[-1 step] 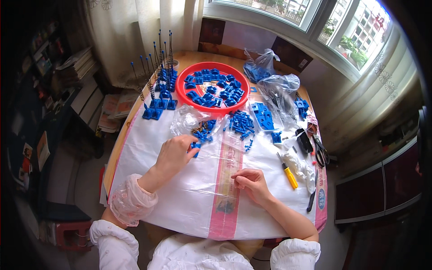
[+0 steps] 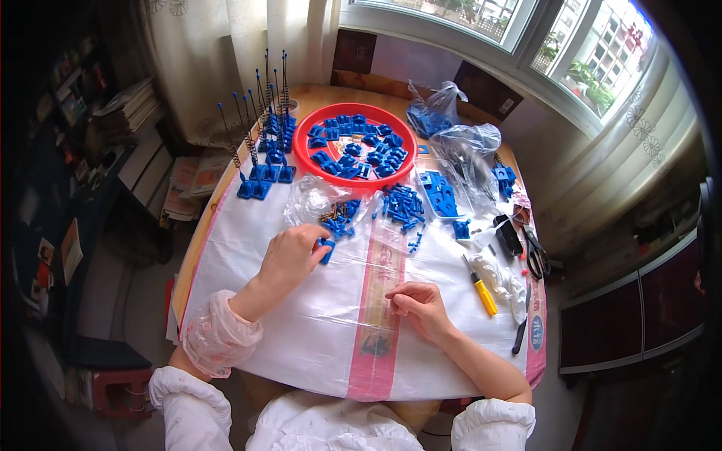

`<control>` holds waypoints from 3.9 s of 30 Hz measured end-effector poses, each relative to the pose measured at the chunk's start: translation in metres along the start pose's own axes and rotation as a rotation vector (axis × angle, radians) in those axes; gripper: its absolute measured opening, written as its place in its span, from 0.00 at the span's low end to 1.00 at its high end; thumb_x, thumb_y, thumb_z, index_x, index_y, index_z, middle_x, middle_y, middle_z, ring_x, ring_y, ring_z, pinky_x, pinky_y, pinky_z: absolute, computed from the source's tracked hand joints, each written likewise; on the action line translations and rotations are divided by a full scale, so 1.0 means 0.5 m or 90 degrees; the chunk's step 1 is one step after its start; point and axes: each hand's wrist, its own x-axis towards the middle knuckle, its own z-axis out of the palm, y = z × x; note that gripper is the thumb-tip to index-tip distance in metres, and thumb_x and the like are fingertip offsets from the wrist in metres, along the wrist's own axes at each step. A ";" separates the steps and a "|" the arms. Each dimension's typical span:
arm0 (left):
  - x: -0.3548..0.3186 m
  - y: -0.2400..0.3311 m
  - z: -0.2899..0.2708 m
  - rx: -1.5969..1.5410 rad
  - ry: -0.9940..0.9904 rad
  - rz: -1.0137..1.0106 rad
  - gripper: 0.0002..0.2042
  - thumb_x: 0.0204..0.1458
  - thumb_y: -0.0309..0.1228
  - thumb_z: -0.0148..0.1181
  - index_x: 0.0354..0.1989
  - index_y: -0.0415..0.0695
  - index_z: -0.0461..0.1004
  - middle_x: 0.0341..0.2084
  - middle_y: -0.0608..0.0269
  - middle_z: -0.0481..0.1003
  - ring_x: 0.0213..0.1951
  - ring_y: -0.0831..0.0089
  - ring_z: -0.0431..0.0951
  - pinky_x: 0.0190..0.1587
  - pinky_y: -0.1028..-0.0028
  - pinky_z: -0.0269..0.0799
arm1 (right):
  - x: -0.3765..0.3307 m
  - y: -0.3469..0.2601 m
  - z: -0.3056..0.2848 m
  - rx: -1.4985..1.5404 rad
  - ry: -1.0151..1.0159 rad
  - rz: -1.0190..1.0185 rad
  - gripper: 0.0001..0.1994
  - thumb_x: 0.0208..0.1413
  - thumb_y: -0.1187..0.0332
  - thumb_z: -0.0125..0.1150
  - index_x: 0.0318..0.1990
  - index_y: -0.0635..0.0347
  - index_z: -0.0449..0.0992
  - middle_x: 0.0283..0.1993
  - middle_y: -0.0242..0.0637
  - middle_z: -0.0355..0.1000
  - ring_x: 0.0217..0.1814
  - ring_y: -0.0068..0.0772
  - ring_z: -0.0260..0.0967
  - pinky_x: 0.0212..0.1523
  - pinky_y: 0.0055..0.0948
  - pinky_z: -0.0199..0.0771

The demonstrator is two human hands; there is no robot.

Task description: Manually assemble small blue plastic housings onto metal wire and spring components.

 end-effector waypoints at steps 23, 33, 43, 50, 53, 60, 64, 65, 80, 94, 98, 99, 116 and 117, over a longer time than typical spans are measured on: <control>0.006 0.089 0.087 -0.186 -0.134 0.021 0.08 0.50 0.32 0.66 0.35 0.40 0.80 0.23 0.54 0.80 0.27 0.61 0.81 0.31 0.66 0.75 | 0.002 0.003 0.005 -0.025 0.006 0.005 0.07 0.57 0.75 0.61 0.41 0.70 0.80 0.33 0.36 0.75 0.32 0.20 0.67 0.34 0.21 0.66; -0.017 0.186 0.019 -0.080 -0.009 0.303 0.18 0.46 0.29 0.67 0.47 0.44 0.74 0.27 0.60 0.77 0.26 0.67 0.80 0.27 0.70 0.74 | -0.034 -0.013 0.065 -0.765 -0.350 -0.639 0.06 0.46 0.72 0.61 0.33 0.59 0.76 0.25 0.29 0.65 0.27 0.33 0.66 0.29 0.31 0.67; -0.070 0.439 0.093 -0.186 -0.292 0.669 0.13 0.49 0.30 0.55 0.41 0.35 0.71 0.37 0.55 0.70 0.42 0.64 0.74 0.43 0.67 0.70 | -0.029 0.035 0.143 -0.907 -0.608 -0.841 0.07 0.44 0.66 0.59 0.29 0.58 0.73 0.27 0.31 0.67 0.31 0.35 0.66 0.34 0.32 0.67; -0.046 0.581 0.160 -0.394 -0.277 0.706 0.27 0.61 0.43 0.49 0.57 0.30 0.63 0.41 0.46 0.71 0.42 0.54 0.75 0.48 0.63 0.69 | 0.088 0.020 0.227 -0.838 -0.653 -0.772 0.07 0.44 0.66 0.59 0.27 0.58 0.71 0.27 0.33 0.67 0.32 0.35 0.66 0.36 0.32 0.67; -0.017 0.601 0.177 -0.356 -0.416 0.598 0.33 0.61 0.52 0.46 0.60 0.31 0.61 0.40 0.43 0.72 0.40 0.50 0.76 0.48 0.61 0.69 | 0.132 0.021 0.263 -0.804 -0.677 -0.765 0.08 0.44 0.65 0.59 0.27 0.59 0.70 0.28 0.33 0.67 0.32 0.36 0.65 0.37 0.32 0.67; -0.047 0.607 0.189 -0.272 -0.635 0.608 0.43 0.59 0.65 0.34 0.61 0.29 0.61 0.22 0.41 0.76 0.33 0.44 0.77 0.38 0.58 0.72 | 0.200 0.031 0.293 -0.780 -0.698 -0.736 0.09 0.44 0.65 0.58 0.25 0.59 0.68 0.28 0.34 0.67 0.34 0.37 0.65 0.39 0.32 0.67; -0.075 0.626 0.124 -0.387 -0.832 0.573 0.44 0.58 0.68 0.25 0.64 0.38 0.59 0.40 0.32 0.75 0.50 0.41 0.73 0.56 0.52 0.65 | 0.199 0.041 0.279 -0.773 -0.668 -0.689 0.09 0.44 0.63 0.57 0.26 0.59 0.67 0.29 0.35 0.66 0.34 0.37 0.64 0.40 0.32 0.66; -0.080 0.626 0.131 -0.447 -0.838 0.578 0.43 0.58 0.68 0.26 0.64 0.39 0.59 0.41 0.33 0.75 0.51 0.40 0.73 0.56 0.52 0.65 | 0.197 0.041 0.272 -0.778 -0.657 -0.668 0.09 0.45 0.63 0.57 0.27 0.59 0.68 0.29 0.35 0.66 0.34 0.37 0.64 0.39 0.32 0.67; 0.019 0.576 0.179 -0.195 -0.580 0.460 0.46 0.58 0.66 0.33 0.72 0.38 0.36 0.61 0.29 0.59 0.60 0.41 0.65 0.61 0.54 0.60 | 0.217 0.097 0.232 -0.894 -0.653 -0.718 0.10 0.45 0.62 0.56 0.28 0.60 0.69 0.29 0.35 0.67 0.35 0.35 0.67 0.38 0.33 0.67; -0.053 0.353 0.031 -0.826 -0.584 0.000 0.17 0.67 0.39 0.44 0.58 0.44 0.67 0.37 0.65 0.76 0.39 0.82 0.76 0.39 0.81 0.72 | 0.025 -0.080 0.078 -0.906 -0.548 -0.683 0.08 0.46 0.66 0.62 0.32 0.59 0.76 0.30 0.32 0.68 0.36 0.32 0.67 0.33 0.32 0.68; -0.100 0.210 -0.053 -0.802 -0.472 -0.222 0.14 0.66 0.34 0.47 0.51 0.39 0.73 0.36 0.61 0.79 0.37 0.81 0.77 0.39 0.81 0.71 | -0.070 -0.166 -0.027 -0.962 -0.377 -0.712 0.10 0.47 0.70 0.62 0.38 0.61 0.80 0.27 0.31 0.66 0.28 0.27 0.66 0.26 0.26 0.65; -0.111 0.183 -0.057 -0.802 -0.459 -0.245 0.14 0.65 0.34 0.47 0.51 0.39 0.73 0.36 0.61 0.79 0.37 0.81 0.77 0.39 0.81 0.71 | -0.085 -0.196 -0.063 -0.958 -0.274 -0.729 0.10 0.42 0.73 0.63 0.36 0.61 0.80 0.24 0.29 0.64 0.22 0.26 0.63 0.22 0.26 0.62; -0.066 0.151 0.108 -0.834 -0.362 -0.182 0.11 0.61 0.28 0.55 0.48 0.37 0.74 0.34 0.63 0.78 0.37 0.81 0.76 0.43 0.80 0.72 | 0.211 -0.324 -0.506 -0.924 0.429 -0.227 0.09 0.48 0.69 0.67 0.34 0.66 0.83 0.27 0.42 0.79 0.28 0.28 0.77 0.33 0.27 0.74; -0.067 0.146 0.111 -0.832 -0.353 -0.191 0.10 0.61 0.29 0.54 0.47 0.38 0.75 0.34 0.64 0.78 0.37 0.81 0.77 0.43 0.79 0.72 | 0.226 -0.328 -0.502 -0.928 0.440 -0.211 0.10 0.47 0.68 0.68 0.34 0.66 0.83 0.28 0.43 0.80 0.28 0.30 0.77 0.34 0.28 0.75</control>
